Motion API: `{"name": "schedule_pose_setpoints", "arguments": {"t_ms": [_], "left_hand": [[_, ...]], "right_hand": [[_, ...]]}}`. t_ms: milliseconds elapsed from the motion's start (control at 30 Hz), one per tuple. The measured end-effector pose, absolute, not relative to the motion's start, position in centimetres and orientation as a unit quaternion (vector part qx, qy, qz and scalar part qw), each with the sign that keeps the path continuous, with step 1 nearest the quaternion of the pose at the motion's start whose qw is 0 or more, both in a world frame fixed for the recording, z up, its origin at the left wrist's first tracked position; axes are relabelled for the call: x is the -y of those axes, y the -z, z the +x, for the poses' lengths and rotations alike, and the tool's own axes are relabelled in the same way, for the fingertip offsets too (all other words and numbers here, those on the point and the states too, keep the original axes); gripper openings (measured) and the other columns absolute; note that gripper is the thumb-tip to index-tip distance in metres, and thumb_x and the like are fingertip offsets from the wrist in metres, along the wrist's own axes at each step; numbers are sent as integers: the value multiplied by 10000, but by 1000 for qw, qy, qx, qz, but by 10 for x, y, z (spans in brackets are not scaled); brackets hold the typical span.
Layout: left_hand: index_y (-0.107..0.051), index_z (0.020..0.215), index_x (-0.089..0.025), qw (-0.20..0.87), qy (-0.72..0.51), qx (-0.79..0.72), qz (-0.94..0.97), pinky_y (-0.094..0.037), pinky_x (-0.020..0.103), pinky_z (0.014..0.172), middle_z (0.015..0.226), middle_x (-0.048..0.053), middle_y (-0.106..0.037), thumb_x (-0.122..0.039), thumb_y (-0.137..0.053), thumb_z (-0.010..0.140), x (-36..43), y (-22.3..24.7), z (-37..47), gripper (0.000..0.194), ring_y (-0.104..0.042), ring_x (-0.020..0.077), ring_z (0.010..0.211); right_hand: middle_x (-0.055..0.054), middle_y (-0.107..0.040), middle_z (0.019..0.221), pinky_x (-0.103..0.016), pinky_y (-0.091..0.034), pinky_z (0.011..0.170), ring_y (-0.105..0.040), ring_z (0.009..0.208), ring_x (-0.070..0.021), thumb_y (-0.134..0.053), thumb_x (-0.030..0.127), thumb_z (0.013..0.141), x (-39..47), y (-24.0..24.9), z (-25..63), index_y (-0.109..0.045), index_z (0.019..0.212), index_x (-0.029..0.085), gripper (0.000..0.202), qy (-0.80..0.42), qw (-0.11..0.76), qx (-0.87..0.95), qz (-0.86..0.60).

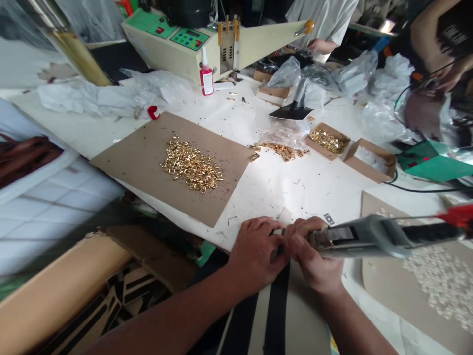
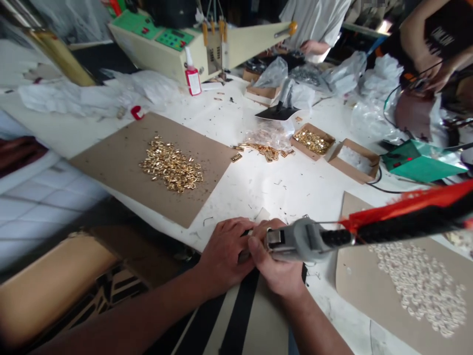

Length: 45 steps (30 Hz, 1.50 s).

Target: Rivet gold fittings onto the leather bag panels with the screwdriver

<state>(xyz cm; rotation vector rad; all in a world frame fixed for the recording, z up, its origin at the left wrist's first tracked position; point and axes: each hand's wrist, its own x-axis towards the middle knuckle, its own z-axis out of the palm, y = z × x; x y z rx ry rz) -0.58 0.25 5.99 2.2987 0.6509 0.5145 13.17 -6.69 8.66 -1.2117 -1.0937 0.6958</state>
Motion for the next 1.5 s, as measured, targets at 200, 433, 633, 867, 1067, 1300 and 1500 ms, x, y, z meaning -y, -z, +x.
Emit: {"name": "schedule_pose_setpoints", "arguments": {"t_ms": [200,433,633,867,1067,1300,1500], "left_hand": [[-784,1096,-306,329,-200,-245,890,-454,508,1085,1329,27,-728,-279,-834,838,-5,-66,-7,264,-603,294,1303],[-815,1080,-279,306,-218,-237,896,-487,519,1076,1298,48,-756,-246,-857,822,-6,-67,-5,264,-642,292,1263],[-798,1150,-226,279,-213,-180,919,-522,561,1083,1331,103,-738,-250,-749,910,-14,-71,-7,246,-651,312,1267],[-732,1310,-264,224,-187,-72,954,-550,502,1137,1392,84,-718,-97,-446,984,-33,-72,-64,465,-646,256,1314],[-454,1606,-392,227,-62,-22,972,-346,575,1299,1677,4,-460,-155,-545,938,-14,-81,-107,714,-418,305,1556],[-817,1165,-295,451,-223,-205,840,-377,548,1265,1295,77,-782,-504,-616,983,-13,-100,-48,342,-616,354,1383],[-768,1208,-212,588,-301,-354,662,-576,516,1050,1262,119,-787,-612,-833,811,-34,-157,-10,567,-692,402,1252]], "right_hand": [[30,-518,600,-286,-394,498,-485,521,-130,-731,450,978,58,-89,132,-555,739,203,386,-295,692,401,-524],[27,-576,609,-284,-452,488,-536,517,-157,-763,571,921,112,-129,145,-667,1027,179,417,-185,733,322,-570],[-65,-656,635,-324,-444,514,-592,574,-223,-689,765,863,245,-95,151,-651,787,181,590,-112,525,151,-830],[-55,-684,726,-384,-480,664,-651,719,-307,-519,818,876,310,-65,148,-624,938,237,593,-22,417,105,-903],[-59,-707,841,-402,-486,753,-681,833,-331,-525,745,896,308,-61,144,-592,961,264,491,-9,418,137,-898],[-86,-719,1090,-440,-532,897,-700,993,-318,-609,716,908,324,-44,148,-640,1228,229,584,-4,480,141,-866],[-130,-670,1251,-479,-585,899,-705,1040,-331,-634,710,907,346,-40,151,-589,1417,222,707,97,547,83,-828]]}}
